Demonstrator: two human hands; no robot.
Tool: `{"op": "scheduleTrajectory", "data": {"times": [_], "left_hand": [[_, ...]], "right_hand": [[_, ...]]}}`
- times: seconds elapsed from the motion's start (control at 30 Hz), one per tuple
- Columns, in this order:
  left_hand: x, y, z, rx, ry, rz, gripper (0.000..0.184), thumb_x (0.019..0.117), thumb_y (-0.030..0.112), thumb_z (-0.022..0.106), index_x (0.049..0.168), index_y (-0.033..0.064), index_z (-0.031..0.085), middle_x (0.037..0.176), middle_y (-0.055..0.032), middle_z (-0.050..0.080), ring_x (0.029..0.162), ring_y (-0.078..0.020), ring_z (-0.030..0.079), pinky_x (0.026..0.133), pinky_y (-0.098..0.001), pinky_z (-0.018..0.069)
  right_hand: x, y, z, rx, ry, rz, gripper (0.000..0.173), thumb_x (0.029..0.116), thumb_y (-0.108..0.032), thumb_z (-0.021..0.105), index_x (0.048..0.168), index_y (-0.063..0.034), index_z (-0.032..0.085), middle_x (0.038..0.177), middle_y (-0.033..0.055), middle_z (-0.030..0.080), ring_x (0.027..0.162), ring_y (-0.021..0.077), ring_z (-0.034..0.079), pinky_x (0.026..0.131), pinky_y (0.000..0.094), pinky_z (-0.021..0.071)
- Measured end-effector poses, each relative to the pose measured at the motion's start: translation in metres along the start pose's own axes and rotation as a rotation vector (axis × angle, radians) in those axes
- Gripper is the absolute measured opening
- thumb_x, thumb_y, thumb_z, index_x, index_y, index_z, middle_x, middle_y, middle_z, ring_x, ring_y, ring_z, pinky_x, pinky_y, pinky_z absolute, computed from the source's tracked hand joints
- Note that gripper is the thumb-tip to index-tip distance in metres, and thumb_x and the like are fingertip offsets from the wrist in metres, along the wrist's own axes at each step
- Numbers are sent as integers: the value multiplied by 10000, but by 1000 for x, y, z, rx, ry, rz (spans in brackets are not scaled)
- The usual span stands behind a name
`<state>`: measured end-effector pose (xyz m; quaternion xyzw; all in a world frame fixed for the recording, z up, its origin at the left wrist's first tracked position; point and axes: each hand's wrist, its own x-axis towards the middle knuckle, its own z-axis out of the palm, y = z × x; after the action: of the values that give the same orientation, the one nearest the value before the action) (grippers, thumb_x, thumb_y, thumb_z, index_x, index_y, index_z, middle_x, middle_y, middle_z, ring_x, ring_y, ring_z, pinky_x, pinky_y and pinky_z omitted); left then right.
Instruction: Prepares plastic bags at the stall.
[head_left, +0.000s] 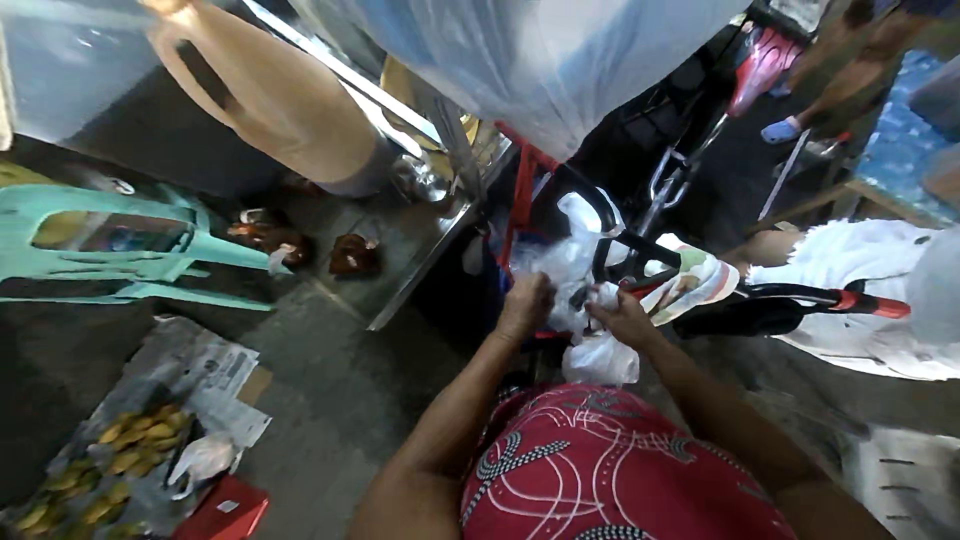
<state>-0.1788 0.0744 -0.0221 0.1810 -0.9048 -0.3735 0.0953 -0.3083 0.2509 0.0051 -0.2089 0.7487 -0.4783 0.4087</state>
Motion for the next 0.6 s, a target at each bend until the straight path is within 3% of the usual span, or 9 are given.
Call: {"op": "scheduleTrajectory", "data": {"times": [0.1, 0.2, 0.3, 0.4, 0.47, 0.53, 0.6], "left_hand": [[-12, 16, -8, 97, -67, 280, 192, 984, 96, 601, 1081, -39, 697, 1018, -221, 701, 1007, -371, 699, 898, -469, 585], [-16, 22, -23, 188, -88, 426, 148, 977, 63, 590, 1062, -4, 691, 973, -202, 684, 960, -366, 690, 870, -456, 583], [-13, 11, -49, 259, -11, 359, 225, 944, 33, 633, 1156, 20, 706, 1081, -230, 688, 1062, -398, 678, 949, -519, 555], [2, -15, -80, 350, 263, 257, 253, 986, 68, 604, 1208, -14, 695, 1131, -264, 678, 1095, -435, 655, 992, -560, 510], [20, -32, -97, 428, 444, 197, 235, 1009, 86, 568, 1175, -23, 695, 1111, -276, 678, 1081, -455, 651, 981, -559, 510], [35, -43, -108, 452, 550, 148, 212, 984, 55, 577, 1141, -36, 686, 1113, -296, 661, 1089, -473, 638, 988, -549, 508], [42, -43, -112, 305, 605, 81, 257, 946, 31, 629, 1184, -59, 666, 1174, -302, 639, 1132, -440, 629, 996, -502, 518]], "right_hand": [[24, -26, 13, 184, 60, 110, 441, 942, -160, 745, 1277, 65, 568, 1026, 136, 688, 885, 139, 680, 821, 327, 590], [37, -34, 24, 362, 156, 93, 188, 942, -89, 720, 1045, 48, 643, 753, 53, 670, 635, 114, 643, 643, 299, 587], [34, -39, 24, 469, 258, -24, 70, 963, -48, 665, 920, 6, 667, 664, 16, 660, 549, 103, 620, 576, 286, 580], [18, -47, 6, 541, 225, -88, 135, 1025, -77, 578, 940, -24, 667, 677, 15, 675, 573, 110, 639, 606, 292, 593], [9, -44, -7, 552, 177, -126, 177, 1049, -111, 538, 972, -19, 668, 689, 35, 682, 600, 131, 657, 640, 319, 606], [1, -43, -15, 563, 179, -141, 163, 1049, -90, 532, 1004, 8, 654, 708, 64, 694, 617, 156, 676, 664, 342, 619], [-4, -36, -20, 583, 184, -141, 125, 1036, -57, 539, 1038, 24, 634, 724, 73, 694, 624, 162, 678, 676, 351, 624]]}}
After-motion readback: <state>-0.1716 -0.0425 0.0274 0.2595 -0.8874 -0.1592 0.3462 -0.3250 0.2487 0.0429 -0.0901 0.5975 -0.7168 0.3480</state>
